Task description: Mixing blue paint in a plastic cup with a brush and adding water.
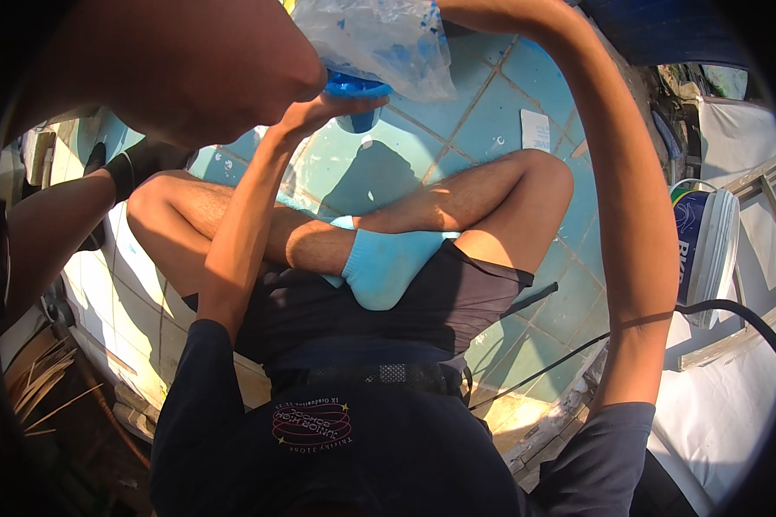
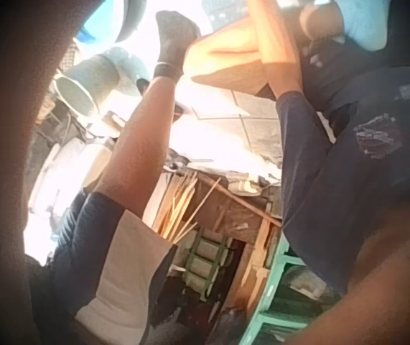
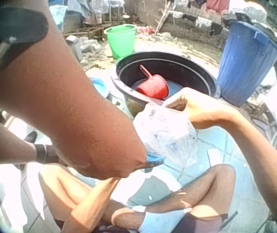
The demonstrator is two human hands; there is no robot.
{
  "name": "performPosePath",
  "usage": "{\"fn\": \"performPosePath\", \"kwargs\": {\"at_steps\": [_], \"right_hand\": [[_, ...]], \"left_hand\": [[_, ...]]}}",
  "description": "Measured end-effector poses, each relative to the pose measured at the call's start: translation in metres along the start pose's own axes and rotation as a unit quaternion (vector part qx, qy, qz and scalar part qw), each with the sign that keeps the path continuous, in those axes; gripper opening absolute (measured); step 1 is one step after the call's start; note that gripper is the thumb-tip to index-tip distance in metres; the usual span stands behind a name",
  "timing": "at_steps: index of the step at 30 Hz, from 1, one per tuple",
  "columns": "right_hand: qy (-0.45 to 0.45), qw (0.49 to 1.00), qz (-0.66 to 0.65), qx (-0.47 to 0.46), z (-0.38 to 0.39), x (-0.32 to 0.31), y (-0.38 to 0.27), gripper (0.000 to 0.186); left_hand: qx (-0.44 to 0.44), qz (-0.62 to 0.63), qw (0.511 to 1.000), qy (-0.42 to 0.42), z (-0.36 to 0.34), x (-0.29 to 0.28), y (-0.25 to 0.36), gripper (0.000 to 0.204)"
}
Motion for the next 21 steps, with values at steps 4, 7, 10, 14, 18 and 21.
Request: {"fn": "performPosePath", "kwargs": {"at_steps": [4, 7, 10, 14, 18, 21], "right_hand": [[0.005, 1.0, -0.011, -0.004, -0.003, 0.0, 0.005, 0.034], [0.002, 1.0, 0.008, -0.025, -0.003, 0.002, 0.002, 0.037], [0.013, 0.999, 0.011, -0.043, 0.0, 0.0, -0.004, 0.039], [0.019, 0.999, 0.03, -0.037, -0.002, -0.001, -0.002, 0.038], [0.027, 0.984, 0.175, -0.014, -0.002, -0.005, -0.001, 0.035], [0.018, 0.996, 0.067, -0.052, 0.003, -0.002, -0.005, 0.035]], "left_hand": [[0.003, 0.005, 1.0, 0.01, -0.002, 0.001, -0.002, 0.077], [0.018, 0.003, 1.0, -0.004, -0.004, 0.002, -0.001, 0.076], [0.03, -0.013, 0.999, -0.025, -0.005, 0.004, 0.002, 0.076], [0.029, -0.053, 0.997, -0.046, -0.004, 0.006, -0.001, 0.075], [0.093, 0.04, 0.995, 0.003, -0.003, 0.002, 0.003, 0.082], [0.151, 0.066, 0.986, -0.012, -0.008, 0.004, 0.023, 0.08]]}}
Point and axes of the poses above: each hand's wrist, its own z-axis away from the middle knuckle, its own x-axis out of the palm, y = z × x, the point moved 6 cm from there along -z, towards the middle knuckle, and after that the axes turned 13 degrees about y, right-handed, at the moved point
